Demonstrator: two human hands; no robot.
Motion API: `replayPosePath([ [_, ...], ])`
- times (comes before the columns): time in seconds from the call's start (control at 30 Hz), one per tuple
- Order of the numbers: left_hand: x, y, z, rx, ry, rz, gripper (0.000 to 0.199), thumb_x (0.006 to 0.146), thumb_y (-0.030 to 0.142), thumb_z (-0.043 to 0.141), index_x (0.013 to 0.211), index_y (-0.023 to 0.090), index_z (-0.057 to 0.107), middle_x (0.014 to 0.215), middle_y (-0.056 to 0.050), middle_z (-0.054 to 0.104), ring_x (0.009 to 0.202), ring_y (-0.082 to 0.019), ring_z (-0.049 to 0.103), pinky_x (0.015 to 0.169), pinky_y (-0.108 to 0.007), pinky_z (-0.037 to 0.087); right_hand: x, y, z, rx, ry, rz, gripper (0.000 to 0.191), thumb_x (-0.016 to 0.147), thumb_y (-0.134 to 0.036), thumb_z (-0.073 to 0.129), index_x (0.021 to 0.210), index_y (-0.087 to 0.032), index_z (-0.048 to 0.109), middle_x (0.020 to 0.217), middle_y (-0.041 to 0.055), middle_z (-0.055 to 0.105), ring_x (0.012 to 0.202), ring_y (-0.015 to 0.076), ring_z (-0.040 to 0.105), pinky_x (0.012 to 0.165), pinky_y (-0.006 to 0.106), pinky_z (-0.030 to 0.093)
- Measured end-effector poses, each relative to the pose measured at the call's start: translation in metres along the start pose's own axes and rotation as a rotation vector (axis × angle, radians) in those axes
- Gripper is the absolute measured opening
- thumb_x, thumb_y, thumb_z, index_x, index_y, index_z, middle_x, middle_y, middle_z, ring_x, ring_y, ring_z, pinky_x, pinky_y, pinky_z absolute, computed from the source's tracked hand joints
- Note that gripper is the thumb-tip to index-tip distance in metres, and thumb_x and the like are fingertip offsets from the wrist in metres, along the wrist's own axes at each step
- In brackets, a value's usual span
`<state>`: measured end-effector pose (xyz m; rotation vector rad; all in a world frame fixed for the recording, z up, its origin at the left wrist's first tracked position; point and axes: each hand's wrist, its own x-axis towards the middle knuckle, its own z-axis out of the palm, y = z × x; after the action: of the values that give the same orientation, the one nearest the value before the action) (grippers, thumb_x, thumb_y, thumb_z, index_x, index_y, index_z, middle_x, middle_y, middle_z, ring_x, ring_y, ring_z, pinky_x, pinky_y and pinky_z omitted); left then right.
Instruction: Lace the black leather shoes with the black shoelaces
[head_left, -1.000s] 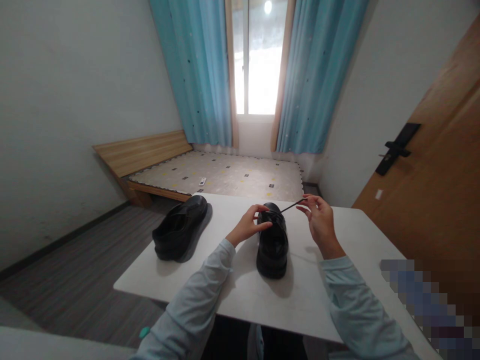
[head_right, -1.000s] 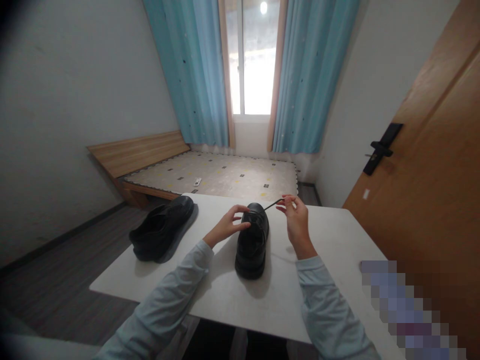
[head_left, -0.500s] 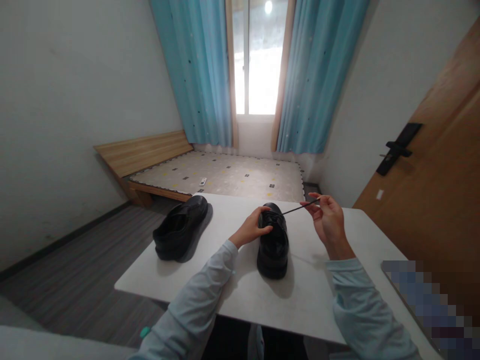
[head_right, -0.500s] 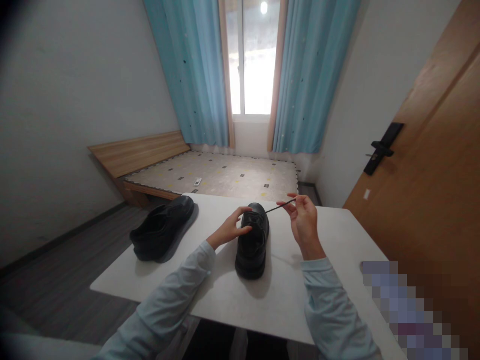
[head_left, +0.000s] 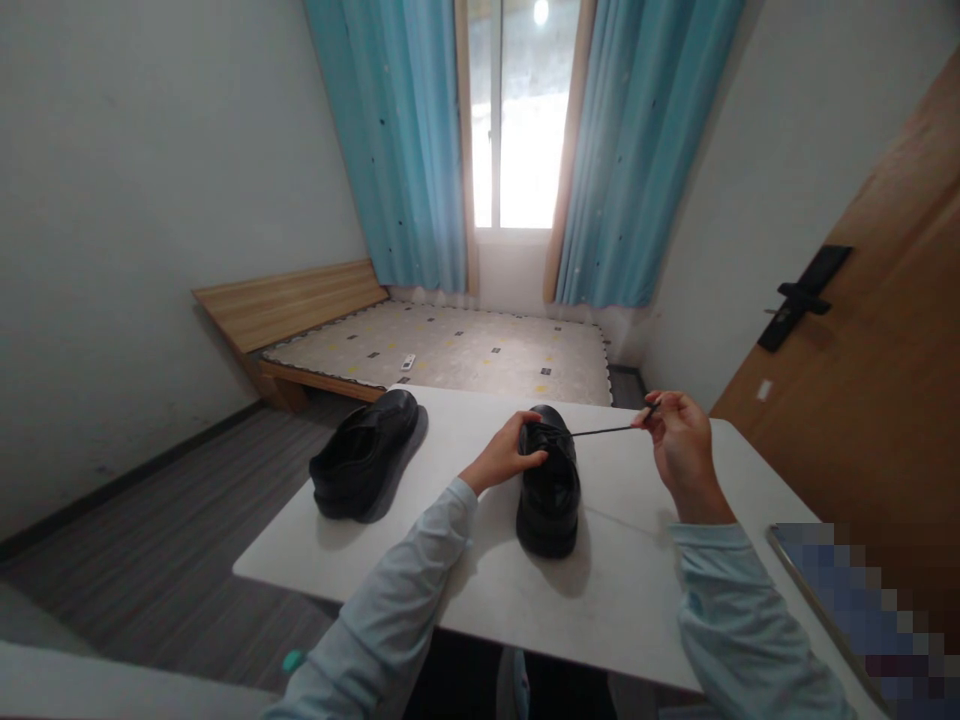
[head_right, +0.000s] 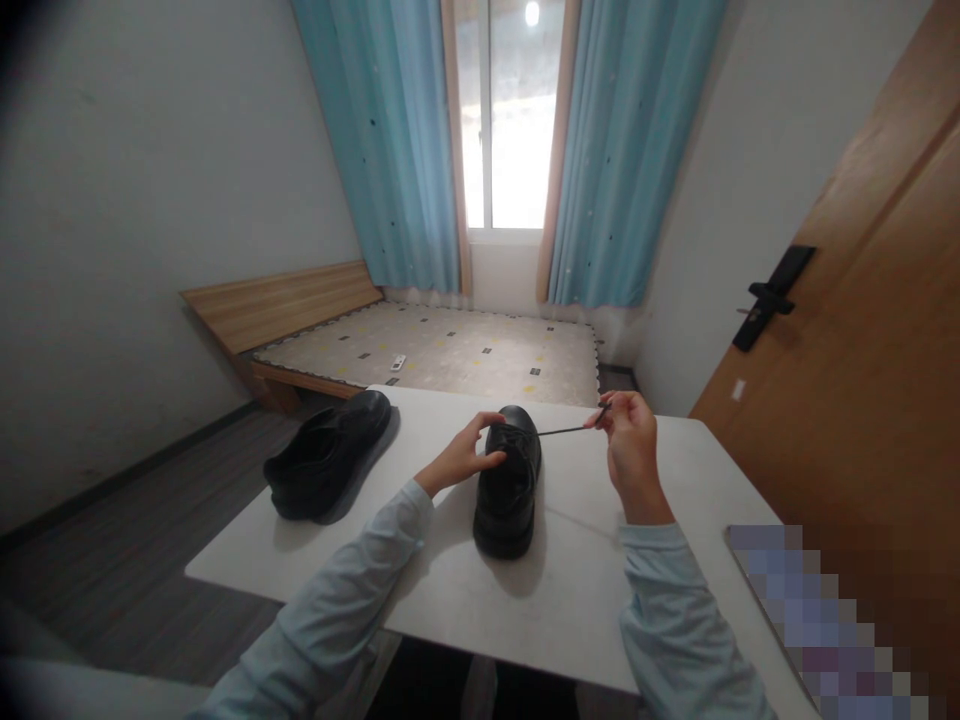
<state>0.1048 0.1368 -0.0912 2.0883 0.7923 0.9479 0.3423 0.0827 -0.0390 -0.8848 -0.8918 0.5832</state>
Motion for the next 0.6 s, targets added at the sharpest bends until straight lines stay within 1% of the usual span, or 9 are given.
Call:
replayPosePath([
  [0.13, 0.000, 0.000, 0.000, -0.007, 0.001, -0.004, 0.053, 0.071, 0.026, 0.067, 0.117, 0.019, 0.044, 0.125, -0.010, 0.051, 0.117, -0.024, 0.048, 0.097, -0.044, 0.040, 0.003, -0.002, -0.006, -0.036, 0.032, -0.005, 0.039, 0.067, -0.054, 0.068, 0.071, -0.018, 0.054, 0.075, -0.0035, 0.057, 0.045, 0.0051, 0.055, 0.043, 0.020, 0.039],
  [0.33, 0.001, -0.001, 0.000, -0.013, -0.004, -0.001, 0.052, 0.070, 0.026, 0.067, 0.116, 0.019, 0.043, 0.123, -0.011, 0.051, 0.115, -0.025, 0.049, 0.096, -0.043, 0.041, 0.008, -0.005, -0.017, -0.047, 0.033, -0.013, 0.038, 0.069, -0.053, 0.068, 0.071, -0.019, 0.052, 0.062, -0.0049, 0.055, 0.042, 0.0058, 0.051, 0.039, 0.020, 0.032],
  [0.43, 0.001, 0.000, 0.000, 0.004, -0.005, 0.005, 0.052, 0.071, 0.026, 0.067, 0.116, 0.019, 0.044, 0.123, -0.010, 0.051, 0.115, -0.025, 0.049, 0.097, -0.043, 0.041, 0.008, -0.005, -0.017, -0.073, 0.032, -0.028, 0.037, 0.071, -0.052, 0.066, 0.071, -0.018, 0.052, 0.059, -0.0051, 0.053, 0.040, 0.0054, 0.049, 0.038, 0.019, 0.030],
  [0.5, 0.001, 0.000, -0.001, 0.020, -0.006, 0.010, 0.051, 0.071, 0.027, 0.066, 0.116, 0.019, 0.044, 0.123, -0.010, 0.051, 0.114, -0.024, 0.049, 0.098, -0.043, 0.040, 0.007, -0.005, -0.015, -0.121, 0.024, -0.042, 0.036, 0.072, -0.052, 0.065, 0.071, -0.019, 0.051, 0.062, -0.0042, 0.055, 0.041, 0.0056, 0.049, 0.038, 0.019, 0.029],
  [0.6, 0.001, 0.001, 0.000, 0.041, -0.007, 0.024, 0.050, 0.072, 0.028, 0.065, 0.116, 0.018, 0.045, 0.121, -0.010, 0.051, 0.115, -0.024, 0.049, 0.101, -0.042, 0.037, 0.005, -0.003, -0.011, -0.233, -0.032, -0.071, 0.032, 0.076, -0.048, 0.062, 0.071, -0.020, 0.049, 0.062, -0.0039, 0.057, 0.041, 0.0062, 0.048, 0.039, 0.019, 0.030],
])
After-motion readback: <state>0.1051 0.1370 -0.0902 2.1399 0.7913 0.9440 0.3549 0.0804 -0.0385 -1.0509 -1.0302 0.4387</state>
